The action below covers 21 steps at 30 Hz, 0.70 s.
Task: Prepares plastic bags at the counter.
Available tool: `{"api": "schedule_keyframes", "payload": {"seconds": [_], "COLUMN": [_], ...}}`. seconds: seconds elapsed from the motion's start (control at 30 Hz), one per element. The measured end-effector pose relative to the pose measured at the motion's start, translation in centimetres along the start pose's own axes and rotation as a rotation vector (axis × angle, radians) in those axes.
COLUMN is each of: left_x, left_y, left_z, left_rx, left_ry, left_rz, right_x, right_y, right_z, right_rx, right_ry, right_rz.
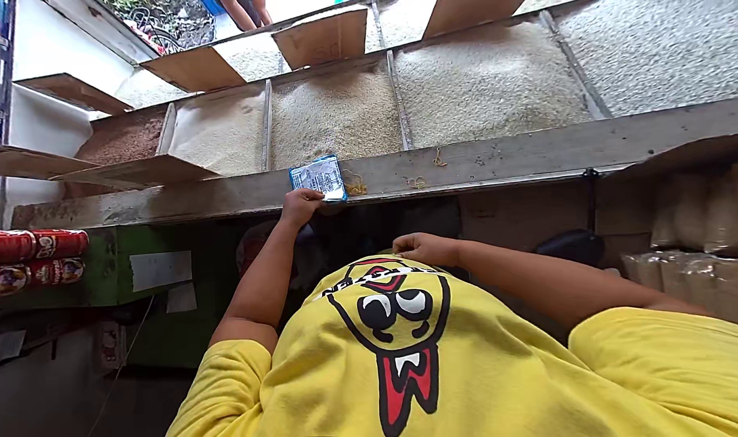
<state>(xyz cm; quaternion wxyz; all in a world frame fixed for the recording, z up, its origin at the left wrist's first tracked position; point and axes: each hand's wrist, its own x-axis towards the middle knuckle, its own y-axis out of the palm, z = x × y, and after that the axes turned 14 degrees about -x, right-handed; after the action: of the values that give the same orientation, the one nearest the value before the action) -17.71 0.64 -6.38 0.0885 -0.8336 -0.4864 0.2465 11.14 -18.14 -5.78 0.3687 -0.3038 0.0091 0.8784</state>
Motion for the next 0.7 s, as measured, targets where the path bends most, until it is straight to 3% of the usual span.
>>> {"api": "schedule_keyframes", "payload": {"seconds": [0.07,0.2,0.27,0.4,0.43,0.57,0.7], "left_x": [0.4,1.5,1.9,2.4,2.3,2.0,1.0], "left_y": [-0.4,-1.3,-1.8,-3.2,-3.8,-5.7,-3.6], "left_z": [-0.3,-0.6,-1.1,-2.6,-3.4,-6.7,-6.4], "left_rx": [-0.078,-0.252,-0.354,-0.397,-0.361,-0.212,0.028], "left_ry": [-0.109,-0.239,-0.258,-0.067,0.005,0.206,0.229], "left_rz": [0.023,0.026,-0.013,-0.166,-0.225,-0.354,-0.133], "right_x": [0.7,3.1,4.3,5.2,5.3,6.0,9.2], "right_y": [-0.3,-2.7,-2.5,-2.5,-3.2,-7.3,-7.7], "right_z": [0.0,0.2,0.4,1.9,2.5,5.6,8.9], "right_rx": [-0.052,-0.407,-0.513,-0.521,-0.502,-0.399,-0.115], "right_ry": [0.012,0.127,0.174,0.189,0.168,-0.010,-0.034], "right_rz": [-0.181,-0.541,-0.541,-0.144,-0.154,-0.481,-0.598]}}
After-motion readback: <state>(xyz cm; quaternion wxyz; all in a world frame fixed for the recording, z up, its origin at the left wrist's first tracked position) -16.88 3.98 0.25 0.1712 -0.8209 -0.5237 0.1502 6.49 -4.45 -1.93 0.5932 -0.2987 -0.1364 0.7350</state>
